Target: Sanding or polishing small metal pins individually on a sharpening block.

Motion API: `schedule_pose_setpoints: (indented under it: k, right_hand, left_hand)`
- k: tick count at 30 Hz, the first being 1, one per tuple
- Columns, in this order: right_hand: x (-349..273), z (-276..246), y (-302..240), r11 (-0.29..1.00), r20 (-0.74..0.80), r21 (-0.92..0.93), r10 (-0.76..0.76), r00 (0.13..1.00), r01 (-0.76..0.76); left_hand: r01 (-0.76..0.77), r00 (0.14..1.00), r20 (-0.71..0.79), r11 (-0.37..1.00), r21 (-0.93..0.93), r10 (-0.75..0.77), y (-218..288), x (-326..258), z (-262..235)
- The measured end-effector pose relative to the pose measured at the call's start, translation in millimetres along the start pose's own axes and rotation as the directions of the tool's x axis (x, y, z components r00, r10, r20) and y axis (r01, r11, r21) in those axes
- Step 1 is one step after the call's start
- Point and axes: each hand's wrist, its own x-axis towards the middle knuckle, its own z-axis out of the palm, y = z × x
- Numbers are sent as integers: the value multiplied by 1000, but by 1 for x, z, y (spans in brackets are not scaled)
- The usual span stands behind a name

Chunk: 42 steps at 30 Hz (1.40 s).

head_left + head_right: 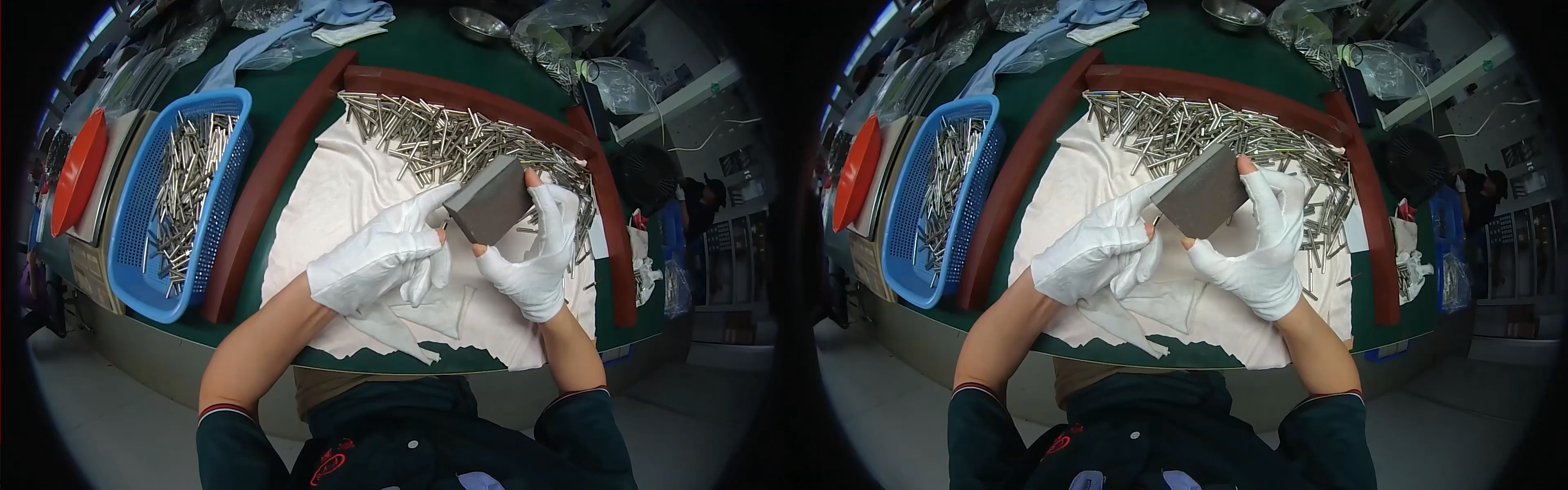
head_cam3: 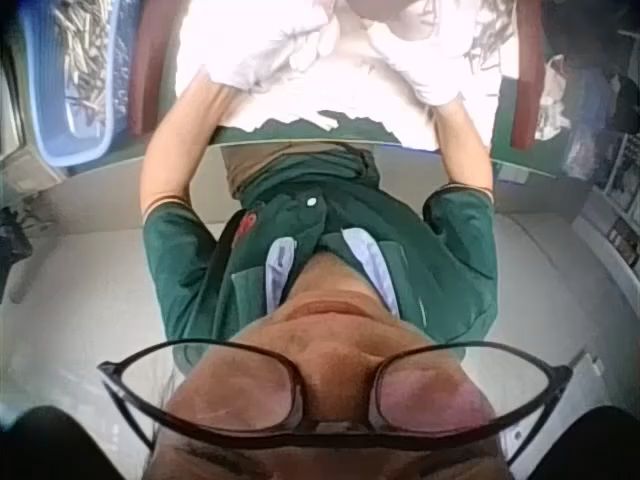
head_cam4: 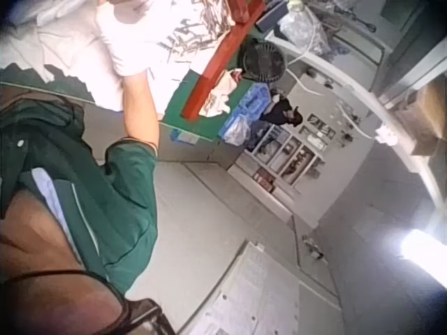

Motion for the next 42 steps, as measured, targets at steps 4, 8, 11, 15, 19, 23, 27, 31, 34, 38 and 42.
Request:
schedule_pose_setpoints:
  k: [4, 8, 11, 15, 19, 23, 27, 31, 34, 38, 42]
  right_hand:
    - [0, 1, 0, 999, 24, -40, -6, 1000, 7]
    - [0, 2, -3, 999, -1, -45, -28, 1000, 28]
    - [3, 1, 1, 989, 103, 66, 125, 987, -132]
    - [2, 5, -8, 998, -13, -19, 52, 999, -52]
    - [5, 4, -6, 989, 58, 43, 136, 989, -139]
    - [3, 6, -6, 998, -26, -42, 55, 998, -57]
    - [5, 4, -6, 996, 47, -13, 85, 995, -84]
    - [8, 1, -7, 999, 41, -4, 50, 998, -50]
    - [9, -2, 0, 987, 130, 99, 114, 985, -128]
    - [6, -2, -1, 998, 37, 10, 68, 997, -68]
    - [7, -3, -5, 988, 129, 87, 116, 985, -128]
  left_hand:
    - [-18, 999, -42, 998, 57, 21, 3, 1, 4]
    - [-40, 995, -92, 997, 68, 46, -2, 3, 5]
    - [-8, 999, -35, 1000, -5, 8, 3, 0, 6]
    - [-66, 992, -111, 997, -42, 61, 2, 4, 9]
    - [1, 1000, -31, 1000, -8, -1, 2, 3, 0]
    - [-27, 999, -44, 999, -21, 26, 2, 3, 4]
    - [1, 1000, -23, 1000, -31, -2, -1, 4, 1]
    - [-47, 992, -115, 995, 91, 58, -1, 4, 7]
    - [-15, 991, -127, 982, 188, 39, -2, 4, 5]
    - [48, 986, -170, 970, 238, -7, 8, 1, 13]
    - [43, 989, -151, 959, 281, 0, 2, 4, 6]
